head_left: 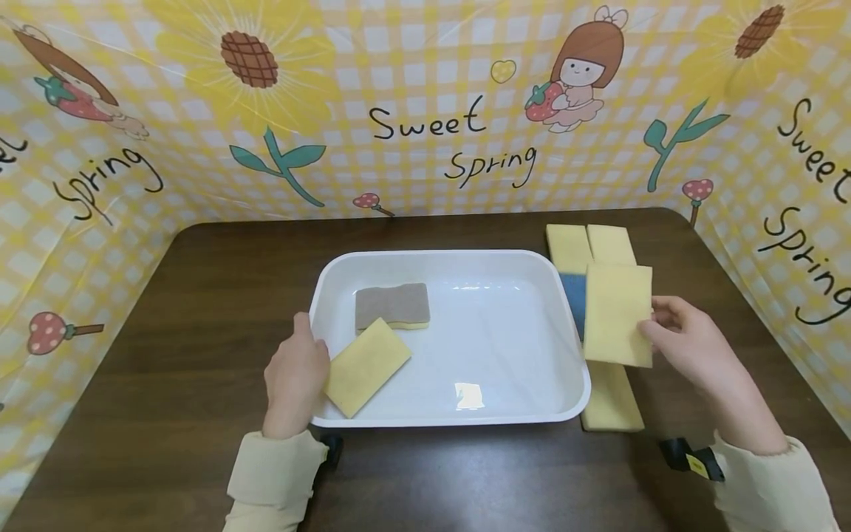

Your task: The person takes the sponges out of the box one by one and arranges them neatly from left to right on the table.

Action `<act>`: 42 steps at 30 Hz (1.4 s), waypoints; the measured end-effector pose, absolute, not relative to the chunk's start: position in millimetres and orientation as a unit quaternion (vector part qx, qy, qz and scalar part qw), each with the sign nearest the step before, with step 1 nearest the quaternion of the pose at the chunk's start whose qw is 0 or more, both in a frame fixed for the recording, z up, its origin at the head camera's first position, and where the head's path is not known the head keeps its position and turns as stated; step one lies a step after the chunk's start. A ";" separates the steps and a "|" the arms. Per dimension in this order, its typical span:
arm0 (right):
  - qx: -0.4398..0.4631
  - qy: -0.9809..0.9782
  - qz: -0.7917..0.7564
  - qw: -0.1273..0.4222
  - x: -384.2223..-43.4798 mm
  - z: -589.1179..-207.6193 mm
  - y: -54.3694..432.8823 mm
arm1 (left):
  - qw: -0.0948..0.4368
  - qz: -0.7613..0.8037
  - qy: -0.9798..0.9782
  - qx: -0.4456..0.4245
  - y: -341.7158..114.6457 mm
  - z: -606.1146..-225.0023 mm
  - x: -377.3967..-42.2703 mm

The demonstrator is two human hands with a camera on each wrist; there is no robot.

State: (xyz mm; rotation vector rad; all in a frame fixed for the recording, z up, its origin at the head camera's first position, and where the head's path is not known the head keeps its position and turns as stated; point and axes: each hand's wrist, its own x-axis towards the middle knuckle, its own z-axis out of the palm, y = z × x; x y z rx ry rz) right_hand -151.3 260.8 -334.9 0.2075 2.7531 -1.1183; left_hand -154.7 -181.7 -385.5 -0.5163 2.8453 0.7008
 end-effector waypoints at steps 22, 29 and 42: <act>0.114 0.936 -0.313 0.109 -132.8 -365.0 313.2 | 0.088 0.240 0.949 -0.186 -180.2 -385.7 -155.4; 0.127 0.934 -0.309 0.127 -129.6 -364.6 321.4 | 0.086 0.238 0.950 -0.185 -180.4 -385.0 -154.6; 0.165 0.930 -0.298 0.138 -130.1 -398.3 348.6 | 0.081 0.239 0.950 -0.183 -179.4 -383.8 -155.2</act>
